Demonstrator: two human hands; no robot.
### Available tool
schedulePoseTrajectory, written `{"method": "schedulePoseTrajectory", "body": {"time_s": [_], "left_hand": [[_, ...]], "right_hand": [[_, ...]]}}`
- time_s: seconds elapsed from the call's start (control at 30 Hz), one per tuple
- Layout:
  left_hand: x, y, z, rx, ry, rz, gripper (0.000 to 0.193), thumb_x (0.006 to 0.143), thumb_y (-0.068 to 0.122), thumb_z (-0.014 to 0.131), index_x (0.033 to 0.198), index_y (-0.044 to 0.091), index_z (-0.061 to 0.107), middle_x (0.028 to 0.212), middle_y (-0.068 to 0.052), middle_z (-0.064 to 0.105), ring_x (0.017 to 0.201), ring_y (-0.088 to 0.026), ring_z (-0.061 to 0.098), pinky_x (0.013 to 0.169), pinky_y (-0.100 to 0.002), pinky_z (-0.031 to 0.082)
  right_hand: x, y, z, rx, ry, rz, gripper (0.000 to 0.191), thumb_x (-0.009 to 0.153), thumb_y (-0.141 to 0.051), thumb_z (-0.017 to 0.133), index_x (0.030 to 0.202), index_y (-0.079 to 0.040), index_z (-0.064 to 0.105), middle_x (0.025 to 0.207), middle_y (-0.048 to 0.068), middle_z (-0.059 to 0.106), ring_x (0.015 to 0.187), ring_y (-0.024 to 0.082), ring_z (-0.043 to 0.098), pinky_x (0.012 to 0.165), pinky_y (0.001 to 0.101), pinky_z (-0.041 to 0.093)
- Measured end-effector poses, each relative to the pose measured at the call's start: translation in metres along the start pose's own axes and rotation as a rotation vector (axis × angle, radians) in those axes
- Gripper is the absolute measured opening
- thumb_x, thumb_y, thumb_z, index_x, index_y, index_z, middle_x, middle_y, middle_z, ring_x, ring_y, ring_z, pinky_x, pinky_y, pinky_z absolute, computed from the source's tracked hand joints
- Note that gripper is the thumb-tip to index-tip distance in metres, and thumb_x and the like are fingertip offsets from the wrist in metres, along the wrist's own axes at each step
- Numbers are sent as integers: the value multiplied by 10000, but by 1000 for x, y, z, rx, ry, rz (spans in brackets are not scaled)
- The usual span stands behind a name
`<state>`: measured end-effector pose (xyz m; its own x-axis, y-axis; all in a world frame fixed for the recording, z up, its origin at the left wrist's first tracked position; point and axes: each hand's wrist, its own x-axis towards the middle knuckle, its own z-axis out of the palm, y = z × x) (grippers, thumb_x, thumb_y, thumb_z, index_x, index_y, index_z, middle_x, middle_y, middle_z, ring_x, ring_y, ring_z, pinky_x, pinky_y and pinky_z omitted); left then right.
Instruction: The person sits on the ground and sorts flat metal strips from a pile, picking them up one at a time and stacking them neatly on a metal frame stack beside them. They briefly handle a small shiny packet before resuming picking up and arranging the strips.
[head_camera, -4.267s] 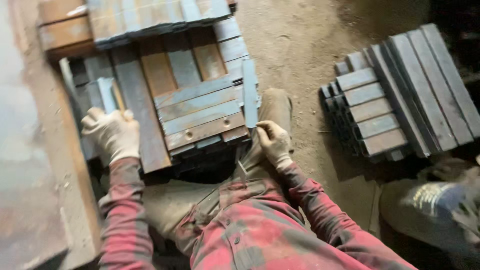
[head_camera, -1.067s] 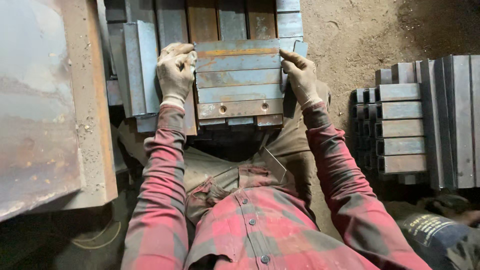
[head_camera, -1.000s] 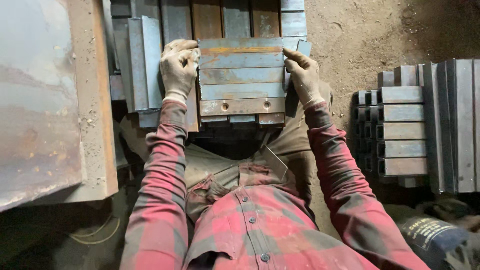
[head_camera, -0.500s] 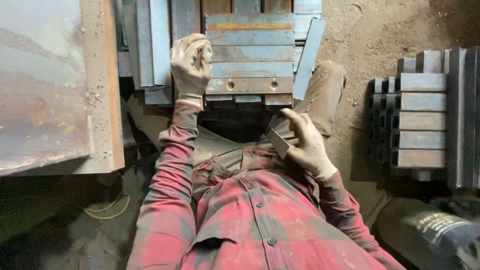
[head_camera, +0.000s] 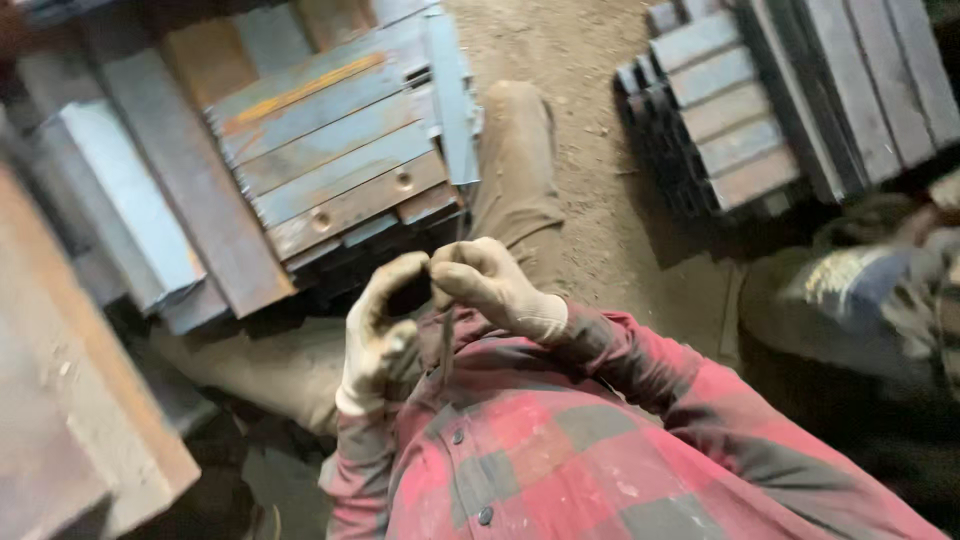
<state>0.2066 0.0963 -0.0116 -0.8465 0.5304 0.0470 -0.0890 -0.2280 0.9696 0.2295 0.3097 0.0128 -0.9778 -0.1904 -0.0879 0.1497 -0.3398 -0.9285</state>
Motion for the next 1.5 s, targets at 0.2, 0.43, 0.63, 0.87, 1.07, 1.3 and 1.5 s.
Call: {"method": "schedulePoseTrajectory", "body": {"time_s": [0.2,0.43,0.63,0.87,1.07,1.3,1.5], "left_hand": [[-12,7,35,265,-237,-129,506,803,205,853,1215,-13,658,1029,-81,673,882,-193,662,777,-299,527],[-11,1,17,786,158,201,459,906,258,838,1294,42,722,1090,-120,643,883,-214,638,794,-292,523],[9,3,-3,915,239,302,401,1021,243,849,1349,65,702,1206,-128,584,1125,-264,623,979,-346,544],[36,-10,-15,1213,192,427,411,940,110,873,1326,75,735,1146,-106,637,1155,-321,553,1051,-458,468],[50,-19,-37,1185,244,367,494,795,78,855,1269,113,718,1085,-92,651,1099,-323,565,1034,-497,423],[64,-23,-34,1178,238,302,499,761,142,876,1236,122,725,1066,-71,618,1083,-307,543,1017,-494,383],[71,-29,-34,1102,217,237,494,759,176,884,1225,117,735,1038,-75,617,1063,-299,536,997,-456,379]], "right_hand": [[-15,-25,-2,323,54,61,524,1138,-434,484,923,-4,692,697,-28,502,612,73,424,559,250,328],[-9,-21,-30,-518,164,-32,402,1029,-432,556,1079,-55,686,735,35,694,666,140,710,625,305,532],[-5,14,-29,-672,167,-66,304,1019,-362,592,1085,-77,673,887,133,721,860,289,735,739,390,539],[14,39,-33,-779,360,-240,247,1013,-297,633,1119,-77,671,970,156,714,926,326,718,778,400,552],[37,33,-28,-767,350,-120,175,993,-204,694,1069,-47,700,928,104,751,842,213,737,739,328,560],[49,40,-33,-431,478,-21,132,985,-105,710,1050,10,698,905,-10,706,819,21,608,742,197,513],[57,54,-41,-341,565,8,127,960,-101,718,1020,1,673,901,-25,676,817,22,598,748,191,512]]}}
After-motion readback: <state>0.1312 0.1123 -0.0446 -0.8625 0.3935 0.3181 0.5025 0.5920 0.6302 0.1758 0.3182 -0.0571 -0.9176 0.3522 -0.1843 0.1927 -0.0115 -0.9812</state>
